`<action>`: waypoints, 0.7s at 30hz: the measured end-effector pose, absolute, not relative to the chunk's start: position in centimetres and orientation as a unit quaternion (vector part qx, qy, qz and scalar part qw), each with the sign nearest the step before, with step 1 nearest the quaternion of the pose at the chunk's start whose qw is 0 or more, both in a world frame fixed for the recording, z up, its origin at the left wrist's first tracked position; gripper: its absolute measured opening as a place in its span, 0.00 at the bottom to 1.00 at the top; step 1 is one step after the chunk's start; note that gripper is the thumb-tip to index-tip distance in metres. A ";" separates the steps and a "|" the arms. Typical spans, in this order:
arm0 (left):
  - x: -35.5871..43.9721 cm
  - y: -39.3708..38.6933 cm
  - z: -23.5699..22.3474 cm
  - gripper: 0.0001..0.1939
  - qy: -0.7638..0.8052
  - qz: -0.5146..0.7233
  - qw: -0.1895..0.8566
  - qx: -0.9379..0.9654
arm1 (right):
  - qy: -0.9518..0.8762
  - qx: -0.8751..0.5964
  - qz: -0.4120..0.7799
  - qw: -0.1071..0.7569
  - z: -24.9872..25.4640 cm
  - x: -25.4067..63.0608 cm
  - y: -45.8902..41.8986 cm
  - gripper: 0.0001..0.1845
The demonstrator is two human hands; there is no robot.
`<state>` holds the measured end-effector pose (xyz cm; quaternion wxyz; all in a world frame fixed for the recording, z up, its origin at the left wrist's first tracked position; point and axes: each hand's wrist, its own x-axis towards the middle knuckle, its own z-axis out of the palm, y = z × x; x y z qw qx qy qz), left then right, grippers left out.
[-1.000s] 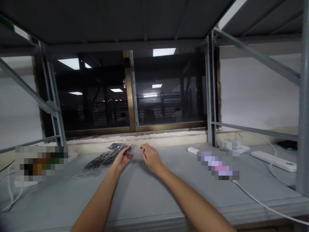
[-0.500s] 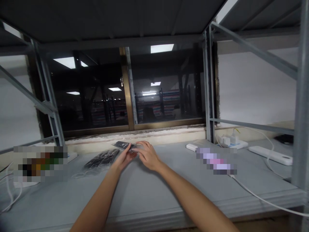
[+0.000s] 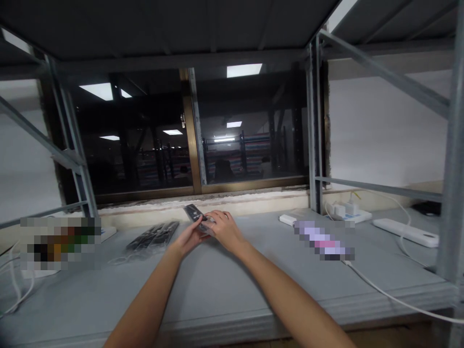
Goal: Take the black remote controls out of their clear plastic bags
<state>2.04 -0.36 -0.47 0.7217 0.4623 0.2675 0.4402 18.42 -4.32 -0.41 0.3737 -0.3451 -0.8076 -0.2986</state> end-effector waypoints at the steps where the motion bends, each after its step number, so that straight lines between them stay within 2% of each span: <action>1: 2.1 -0.5 -0.3 0.12 0.261 0.440 0.726 0.459 | -0.805 -0.344 -0.308 0.372 -0.4 18.4 -4.3 0.18; 9: 2.8 -1.5 0.9 0.29 0.178 0.469 0.752 0.427 | -0.791 -0.319 -0.359 0.380 -0.1 19.3 -4.2 0.16; 17: 2.6 0.9 -0.4 0.20 0.270 0.516 0.700 0.414 | -0.843 -0.275 -0.336 0.318 -0.1 20.3 -4.8 0.18; 21: 1.9 2.0 -1.1 0.19 0.314 0.547 0.677 0.380 | -0.865 -0.263 -0.291 0.312 -0.3 20.6 -4.8 0.19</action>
